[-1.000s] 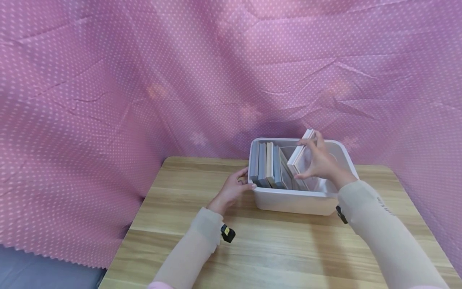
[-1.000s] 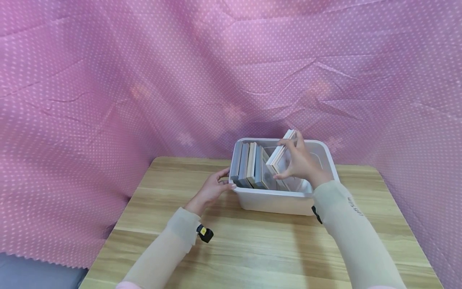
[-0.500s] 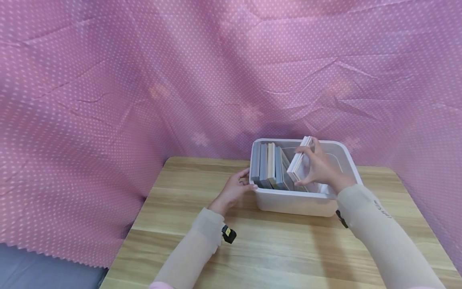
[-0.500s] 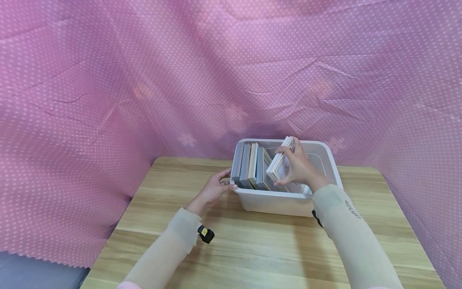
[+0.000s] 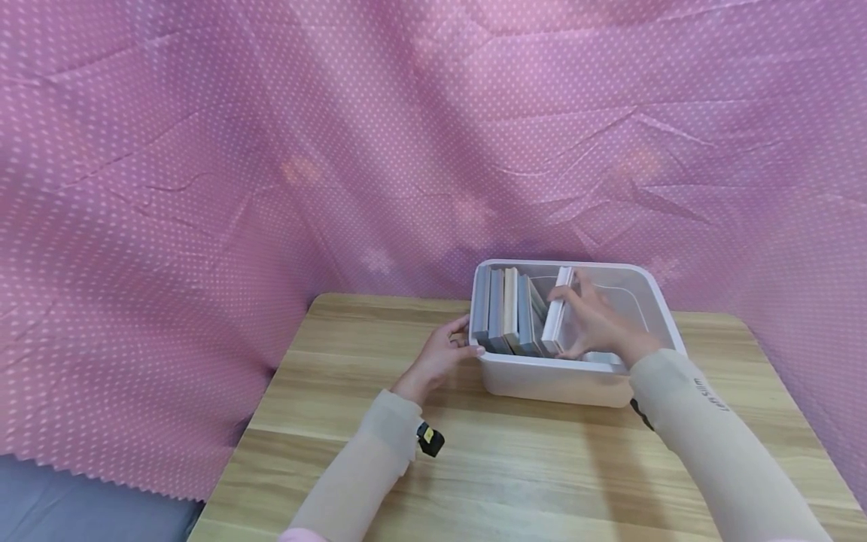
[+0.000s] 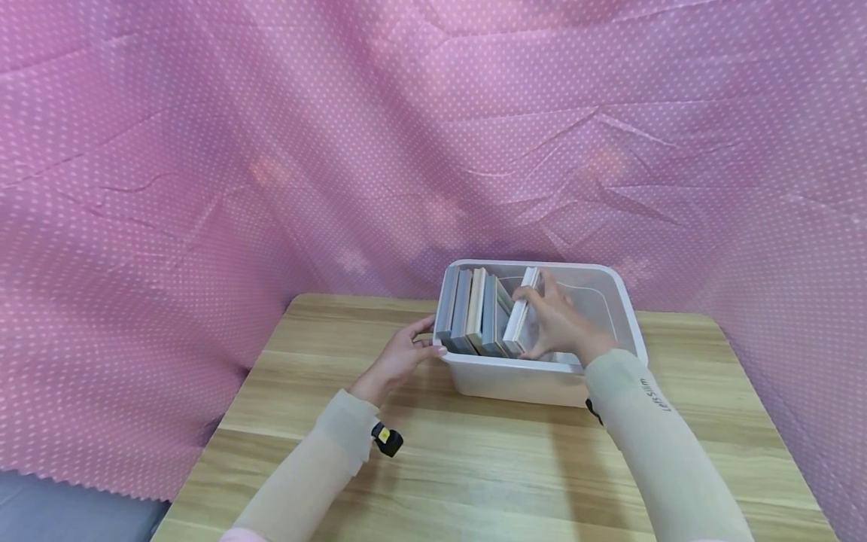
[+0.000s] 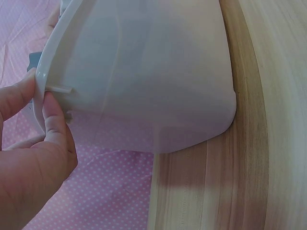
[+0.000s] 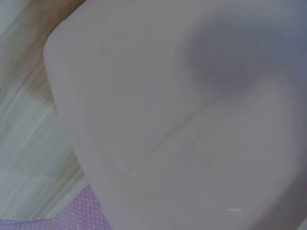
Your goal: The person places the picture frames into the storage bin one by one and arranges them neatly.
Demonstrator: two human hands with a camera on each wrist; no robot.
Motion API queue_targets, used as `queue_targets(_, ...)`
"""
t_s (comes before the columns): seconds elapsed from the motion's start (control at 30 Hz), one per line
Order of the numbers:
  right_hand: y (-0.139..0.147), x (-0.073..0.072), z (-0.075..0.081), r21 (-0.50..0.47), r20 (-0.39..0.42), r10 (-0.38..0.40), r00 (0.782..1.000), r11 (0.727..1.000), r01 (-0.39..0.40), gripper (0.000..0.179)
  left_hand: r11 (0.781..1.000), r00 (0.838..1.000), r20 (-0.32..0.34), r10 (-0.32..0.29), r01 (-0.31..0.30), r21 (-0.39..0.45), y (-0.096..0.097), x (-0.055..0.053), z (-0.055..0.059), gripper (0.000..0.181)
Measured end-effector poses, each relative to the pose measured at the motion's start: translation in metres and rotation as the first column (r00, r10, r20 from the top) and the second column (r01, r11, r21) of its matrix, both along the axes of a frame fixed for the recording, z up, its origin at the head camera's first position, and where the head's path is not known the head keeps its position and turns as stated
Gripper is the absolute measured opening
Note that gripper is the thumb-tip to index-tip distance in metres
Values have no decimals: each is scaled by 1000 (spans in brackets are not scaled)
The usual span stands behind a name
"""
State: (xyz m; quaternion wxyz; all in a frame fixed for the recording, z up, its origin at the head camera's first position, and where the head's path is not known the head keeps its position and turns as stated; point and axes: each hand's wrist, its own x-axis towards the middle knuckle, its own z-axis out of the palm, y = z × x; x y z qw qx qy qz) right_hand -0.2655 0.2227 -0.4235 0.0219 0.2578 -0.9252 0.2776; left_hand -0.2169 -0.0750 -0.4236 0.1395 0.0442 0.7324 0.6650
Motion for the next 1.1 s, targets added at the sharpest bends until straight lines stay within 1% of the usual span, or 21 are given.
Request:
queue_targets(0.1,-1,0,1,3,25,16,1000,1000,-16,97,1000,1000,-10,1,-1,-6,1,7,10,69)
queue_targets(0.2,-2,-1,1,-4,18,58,998,998,-58,97,1000,1000,-19,5,-6,-7,1,10,14,68)
queue_targets(0.27,-3,-2,1,-13,3,94,996,995,-94,95,1000,1000,-26,8,-8,-9,0,11,14,68)
queue_targets(0.43,-4,-4,-2,-32,-35,177,984,983,-178,93,1000,1000,-14,4,-4,-15,0,11,14,68)
queue_targets(0.67,-7,-4,-2,-3,7,203,979,979,-203,93,1000,1000,-14,4,-4,-11,-1,12,15,67)
queue_targets(0.83,-10,-5,-3,10,21,217,976,976,-218,93,1000,1000,-13,-4,4,3,-2,13,14,68)
queue_targets(0.9,-11,-5,-2,12,29,218,975,976,-219,94,1000,1000,-14,3,-3,9,-2,9,5,68)
queue_targets(1.07,-12,-6,-2,24,45,218,975,975,-219,94,1000,1000,-16,27,-28,-6,-1,-2,-17,69)
queue_targets(1.1,-12,-7,-2,25,47,217,975,976,-218,95,1000,1000,-18,25,-26,-11,-1,-2,-17,69)
